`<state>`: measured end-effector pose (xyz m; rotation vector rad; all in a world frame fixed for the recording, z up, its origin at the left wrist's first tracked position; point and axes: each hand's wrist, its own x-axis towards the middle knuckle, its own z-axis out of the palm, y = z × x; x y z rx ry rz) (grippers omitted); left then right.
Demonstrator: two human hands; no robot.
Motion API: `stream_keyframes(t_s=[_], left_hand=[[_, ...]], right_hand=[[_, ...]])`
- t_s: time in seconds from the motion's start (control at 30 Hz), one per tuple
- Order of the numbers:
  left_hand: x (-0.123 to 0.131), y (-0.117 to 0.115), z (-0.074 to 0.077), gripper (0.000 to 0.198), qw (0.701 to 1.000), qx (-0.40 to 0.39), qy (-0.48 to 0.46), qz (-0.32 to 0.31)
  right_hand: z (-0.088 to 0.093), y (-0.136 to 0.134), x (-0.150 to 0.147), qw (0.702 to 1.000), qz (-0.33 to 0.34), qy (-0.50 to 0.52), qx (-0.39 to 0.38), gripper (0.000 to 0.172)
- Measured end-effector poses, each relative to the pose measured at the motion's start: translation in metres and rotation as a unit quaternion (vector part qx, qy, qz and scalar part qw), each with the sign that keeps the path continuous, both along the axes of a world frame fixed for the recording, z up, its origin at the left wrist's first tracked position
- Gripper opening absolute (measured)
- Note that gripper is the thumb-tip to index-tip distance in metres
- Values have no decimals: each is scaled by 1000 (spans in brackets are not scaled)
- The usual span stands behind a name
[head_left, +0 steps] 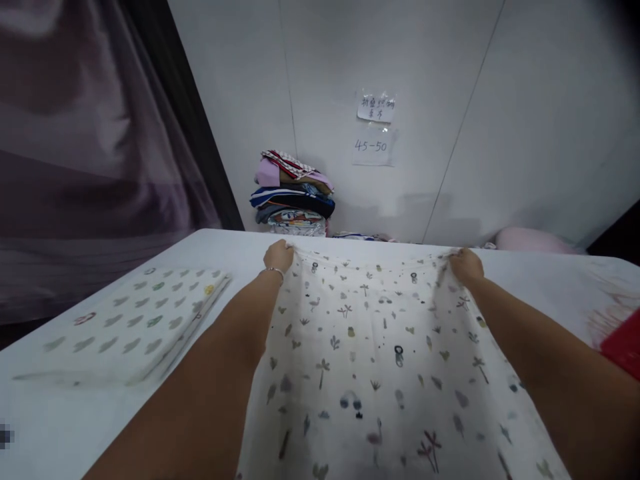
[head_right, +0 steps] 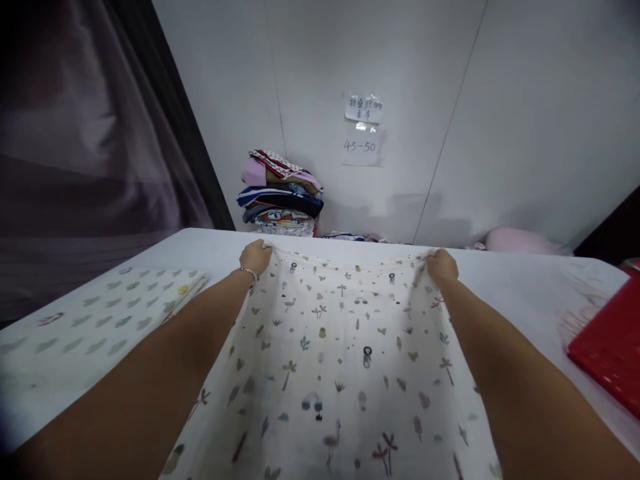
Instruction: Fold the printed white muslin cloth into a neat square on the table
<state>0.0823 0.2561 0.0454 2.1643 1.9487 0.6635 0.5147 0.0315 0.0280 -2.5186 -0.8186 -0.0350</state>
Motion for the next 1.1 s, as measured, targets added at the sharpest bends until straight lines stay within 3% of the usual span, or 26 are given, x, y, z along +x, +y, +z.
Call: stream_keyframes(t_s=[0.17, 0.3, 0.43, 0.57, 0.7, 0.87, 0.93, 1.1], left_hand=[[-5, 7, -29, 28, 997, -71, 21, -3], [-14, 3, -36, 47, 996, -88, 12, 3], [-38, -21, -41, 57, 996, -69, 18, -50], [-83, -76, -44, 59, 993, -87, 9, -80], [-135, -151, -43, 59, 988, -129, -31, -79], [-190, -242, -42, 58, 978, -178, -93, -47], [-205, -271, -42, 60, 975, -190, -112, -39], [-221, -316, -39, 64, 952, -258, -164, -36]], right_hand=[[-31, 6, -2, 998, 4, -3, -64, 33], [-40, -2, -4, 992, 24, -38, -119, 45], [-44, -24, -9, 982, 80, -82, -148, 54], [-53, -74, -23, 967, 173, -131, -135, 47], [-63, -150, -46, 961, 237, -114, -85, 43], [-79, -259, -72, 981, 190, -33, 23, 36], [-91, -299, -75, 985, 166, -10, 56, 40], [-114, -362, -75, 982, 167, -26, 81, 61]])
